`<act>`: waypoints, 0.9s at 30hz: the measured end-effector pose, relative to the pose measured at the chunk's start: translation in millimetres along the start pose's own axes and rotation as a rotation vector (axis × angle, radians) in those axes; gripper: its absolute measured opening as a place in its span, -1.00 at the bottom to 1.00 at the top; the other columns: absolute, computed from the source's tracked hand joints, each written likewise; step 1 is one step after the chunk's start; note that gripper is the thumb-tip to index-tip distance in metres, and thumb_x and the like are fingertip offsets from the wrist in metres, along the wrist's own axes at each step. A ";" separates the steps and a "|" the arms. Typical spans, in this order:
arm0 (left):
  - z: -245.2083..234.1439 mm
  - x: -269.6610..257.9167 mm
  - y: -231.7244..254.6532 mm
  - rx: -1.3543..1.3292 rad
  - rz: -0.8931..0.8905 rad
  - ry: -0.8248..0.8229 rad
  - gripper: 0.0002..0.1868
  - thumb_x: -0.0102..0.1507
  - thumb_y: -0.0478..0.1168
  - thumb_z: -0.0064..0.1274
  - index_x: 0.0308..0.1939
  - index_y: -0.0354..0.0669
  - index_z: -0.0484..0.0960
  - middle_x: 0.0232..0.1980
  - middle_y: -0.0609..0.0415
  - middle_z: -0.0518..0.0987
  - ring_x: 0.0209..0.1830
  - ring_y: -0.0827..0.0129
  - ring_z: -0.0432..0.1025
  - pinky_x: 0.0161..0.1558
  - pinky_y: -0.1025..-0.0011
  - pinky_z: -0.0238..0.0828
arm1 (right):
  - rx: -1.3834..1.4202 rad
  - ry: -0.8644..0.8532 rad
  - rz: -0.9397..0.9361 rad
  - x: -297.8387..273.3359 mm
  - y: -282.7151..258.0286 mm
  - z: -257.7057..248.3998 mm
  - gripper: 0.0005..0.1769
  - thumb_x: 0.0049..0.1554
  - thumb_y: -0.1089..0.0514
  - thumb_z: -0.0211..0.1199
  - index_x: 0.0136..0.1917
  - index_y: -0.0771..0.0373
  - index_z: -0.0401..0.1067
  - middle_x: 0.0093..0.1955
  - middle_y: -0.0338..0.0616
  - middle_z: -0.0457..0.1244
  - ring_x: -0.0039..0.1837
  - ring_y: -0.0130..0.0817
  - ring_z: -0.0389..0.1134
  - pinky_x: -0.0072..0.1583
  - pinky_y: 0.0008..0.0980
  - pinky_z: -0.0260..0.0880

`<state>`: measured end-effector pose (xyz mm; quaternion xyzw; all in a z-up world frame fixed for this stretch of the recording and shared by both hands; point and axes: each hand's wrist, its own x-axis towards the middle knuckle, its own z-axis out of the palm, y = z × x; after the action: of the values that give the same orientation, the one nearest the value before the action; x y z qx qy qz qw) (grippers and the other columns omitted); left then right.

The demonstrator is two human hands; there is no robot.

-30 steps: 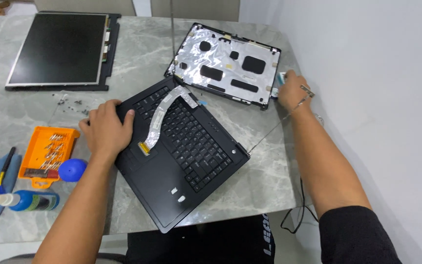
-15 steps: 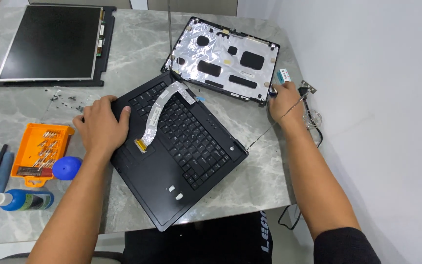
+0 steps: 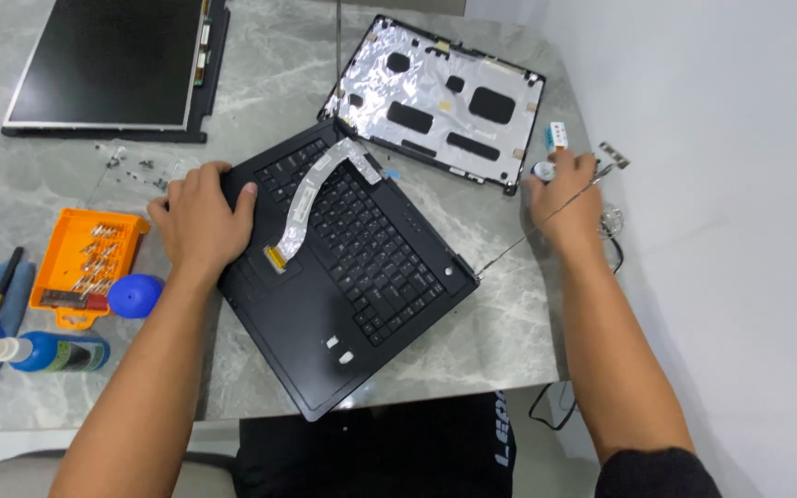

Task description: The person uses a screwdriver to remove screws from the hinge area of a disassembled laptop. They then lift the screen assembly to detach it from the keyboard base and place it aside on the table.

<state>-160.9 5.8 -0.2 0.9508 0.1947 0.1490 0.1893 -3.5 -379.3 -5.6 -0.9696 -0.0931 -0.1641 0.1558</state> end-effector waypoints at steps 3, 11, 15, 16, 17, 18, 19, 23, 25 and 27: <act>0.1 1.1 0.2 -0.017 -0.010 0.000 -0.58 0.38 -0.05 -0.10 0.21 -0.25 0.40 0.07 -0.25 0.48 0.17 -0.04 0.28 0.17 -0.11 -0.14 | 0.356 -0.062 0.025 -27.0 -15.0 -39.3 -0.69 0.11 0.37 0.11 0.16 0.43 0.33 -0.01 0.28 0.21 -0.01 0.31 0.33 -0.02 -0.03 0.37; 2.4 2.7 1.0 0.035 -0.004 0.014 -0.58 0.39 -0.04 -0.06 0.18 -0.27 0.42 0.04 -0.24 0.49 0.13 -0.05 0.30 0.13 -0.10 -0.10 | 0.864 -0.193 0.420 -137.6 -77.8 -61.5 -0.50 0.00 0.30 0.18 0.24 0.39 0.27 0.02 0.15 0.31 -0.48 -0.26 0.26 -0.44 -0.43 0.21; 6.6 5.7 -3.0 0.051 0.004 0.022 -0.57 0.40 -0.03 -0.07 0.18 -0.30 0.43 0.05 -0.25 0.49 0.13 -0.05 0.30 0.13 -0.11 -0.09 | 0.856 -0.008 0.356 -138.7 -85.9 -37.2 -0.80 0.09 0.30 0.22 0.03 0.32 0.45 -0.14 -0.03 0.36 -0.44 -0.34 0.31 -0.34 -0.45 0.31; 7.4 6.0 -3.2 0.055 0.008 0.025 -0.57 0.40 -0.03 -0.07 0.18 -0.30 0.43 0.05 -0.25 0.49 0.13 -0.05 0.30 0.13 -0.11 -0.09 | 0.861 -0.004 0.358 -136.4 -83.1 -29.3 -0.80 0.09 0.30 0.22 0.03 0.32 0.45 -0.14 -0.03 0.36 -0.44 -0.34 0.31 -0.34 -0.45 0.31; 7.8 6.4 -3.9 0.047 -0.005 0.024 -0.56 0.40 -0.02 -0.07 0.18 -0.32 0.44 0.04 -0.25 0.49 0.13 -0.04 0.30 0.14 -0.11 -0.10 | 0.766 0.045 0.318 -134.1 -81.0 -21.2 -0.90 0.10 0.28 0.25 -0.07 0.25 0.48 -0.30 -0.12 0.33 -0.46 -0.37 0.32 -0.32 -0.48 0.30; 8.9 6.5 -4.7 0.038 -0.023 0.024 -0.54 0.39 0.00 -0.08 0.17 -0.33 0.45 0.04 -0.25 0.49 0.13 -0.03 0.30 0.15 -0.12 -0.10 | 0.668 0.091 0.274 -130.3 -78.5 -13.3 -0.98 0.10 0.26 0.28 -0.17 0.17 0.50 -0.46 -0.21 0.30 -0.47 -0.40 0.32 -0.31 -0.52 0.28; 10.7 6.3 -5.2 0.039 -0.023 0.028 -0.54 0.39 0.00 -0.08 0.17 -0.33 0.45 0.04 -0.25 0.49 0.13 -0.03 0.30 0.15 -0.12 -0.10 | 0.671 0.092 0.271 -128.2 -77.9 -11.9 -0.98 0.10 0.26 0.28 -0.17 0.17 0.50 -0.46 -0.21 0.30 -0.47 -0.40 0.32 -0.31 -0.52 0.28; 16.1 -0.5 -6.1 0.097 -0.052 0.080 -0.54 0.38 0.04 -0.10 0.15 -0.28 0.44 0.03 -0.17 0.47 0.12 0.02 0.27 0.13 -0.09 -0.05 | 0.490 0.165 0.093 -116.8 -71.8 -4.7 -0.91 0.20 0.21 0.19 -0.17 0.15 0.44 -0.54 -0.25 0.24 -0.43 -0.26 0.31 -0.21 -0.39 0.30; 15.4 -1.0 -5.6 0.103 -0.077 0.096 -0.54 0.38 0.05 -0.11 0.15 -0.27 0.44 0.02 -0.16 0.46 0.13 0.03 0.26 0.13 -0.08 -0.04 | 0.442 0.165 0.038 -105.4 -68.3 0.6 -0.89 0.23 0.18 0.17 -0.17 0.11 0.42 -0.55 -0.28 0.23 -0.41 -0.20 0.31 -0.17 -0.34 0.30; 15.5 -1.5 -3.2 0.088 -0.108 0.082 -0.54 0.37 0.03 -0.14 0.15 -0.28 0.42 0.04 -0.16 0.43 0.14 0.03 0.23 0.14 -0.10 -0.08 | 0.396 0.161 -0.005 -93.9 -62.1 5.9 -0.86 0.24 0.16 0.17 -0.19 0.11 0.38 -0.55 -0.33 0.23 -0.40 -0.27 0.31 -0.13 -0.41 0.29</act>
<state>-157.6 3.1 -15.5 0.9395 0.2595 0.1684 0.1469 -103.4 -331.5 -26.6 -0.9037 -0.1132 -0.2197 0.3496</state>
